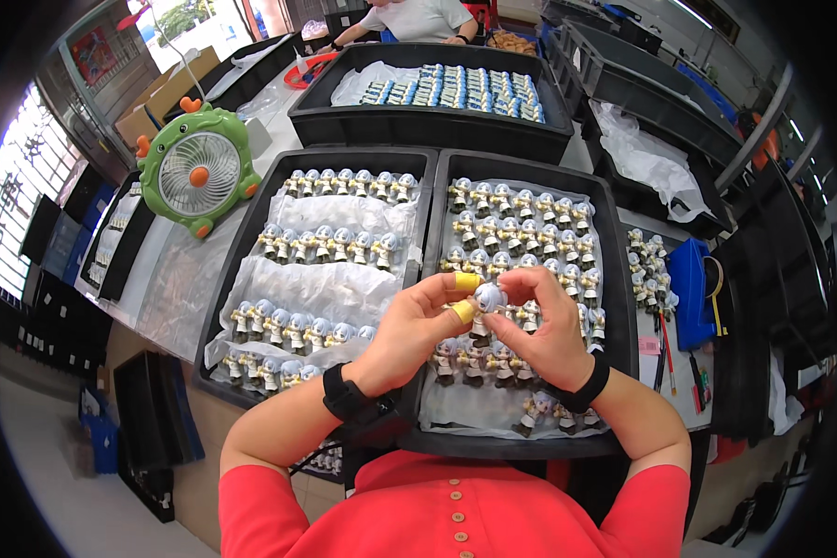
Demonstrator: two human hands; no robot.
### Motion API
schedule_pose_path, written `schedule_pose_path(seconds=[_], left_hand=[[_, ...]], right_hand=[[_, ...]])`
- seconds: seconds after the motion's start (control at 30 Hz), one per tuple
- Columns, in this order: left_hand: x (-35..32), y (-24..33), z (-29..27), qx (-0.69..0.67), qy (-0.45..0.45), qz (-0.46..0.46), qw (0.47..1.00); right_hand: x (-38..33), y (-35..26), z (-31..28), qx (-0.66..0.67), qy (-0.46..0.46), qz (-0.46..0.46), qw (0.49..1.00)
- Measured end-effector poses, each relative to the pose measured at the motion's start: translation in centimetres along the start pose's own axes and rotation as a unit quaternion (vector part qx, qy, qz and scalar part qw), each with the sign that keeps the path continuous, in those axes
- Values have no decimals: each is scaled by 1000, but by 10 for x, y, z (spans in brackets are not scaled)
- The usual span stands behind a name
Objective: The person repeatedly picks up small cylindrical components from a tray, attaches a white plastic piece to each, and places the assembled unit into a black tray. The person also moves a full tray of assembled units to the floor and retrieves a new tray to continue the process.
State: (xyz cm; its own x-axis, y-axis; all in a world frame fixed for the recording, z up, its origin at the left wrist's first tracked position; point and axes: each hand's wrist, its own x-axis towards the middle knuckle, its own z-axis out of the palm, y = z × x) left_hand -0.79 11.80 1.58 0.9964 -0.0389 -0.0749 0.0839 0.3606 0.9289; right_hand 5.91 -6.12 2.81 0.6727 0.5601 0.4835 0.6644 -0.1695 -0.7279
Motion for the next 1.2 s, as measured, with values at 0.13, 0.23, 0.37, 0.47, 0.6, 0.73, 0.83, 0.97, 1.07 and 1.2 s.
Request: schedule_pose_path(seconds=[0.13,0.23,0.37,0.47,0.6,0.73,0.83,0.97,1.07,1.2], left_hand=[[-7,-2,5,-11,-20,21,1000],[-5,-5,5,-73,-6,28,997],[-1,-1,0,-213,-44,1,976],[0,2,-1,-225,-52,-15,973],[1,7,2,-221,-60,-37,973],[0,5,2,-235,-68,-43,969],[1,4,2,-244,-66,-47,966],[2,4,2,-239,-66,-48,968],[1,3,2,-241,-68,-47,967],[3,2,0,-255,-75,-54,962]], right_hand=[[-6,-2,5,8,24,-20,999],[-6,-5,9,73,19,-37,996],[-8,-3,4,51,-16,-78,996],[-4,-5,-3,7,-17,-112,994],[0,-3,-8,0,-19,-68,998],[2,-3,-8,5,-33,-41,999],[1,-1,-7,12,-42,-32,999],[1,3,-7,13,-48,-19,999],[1,2,-7,12,-52,-15,998],[2,1,-7,17,-61,-5,998]])
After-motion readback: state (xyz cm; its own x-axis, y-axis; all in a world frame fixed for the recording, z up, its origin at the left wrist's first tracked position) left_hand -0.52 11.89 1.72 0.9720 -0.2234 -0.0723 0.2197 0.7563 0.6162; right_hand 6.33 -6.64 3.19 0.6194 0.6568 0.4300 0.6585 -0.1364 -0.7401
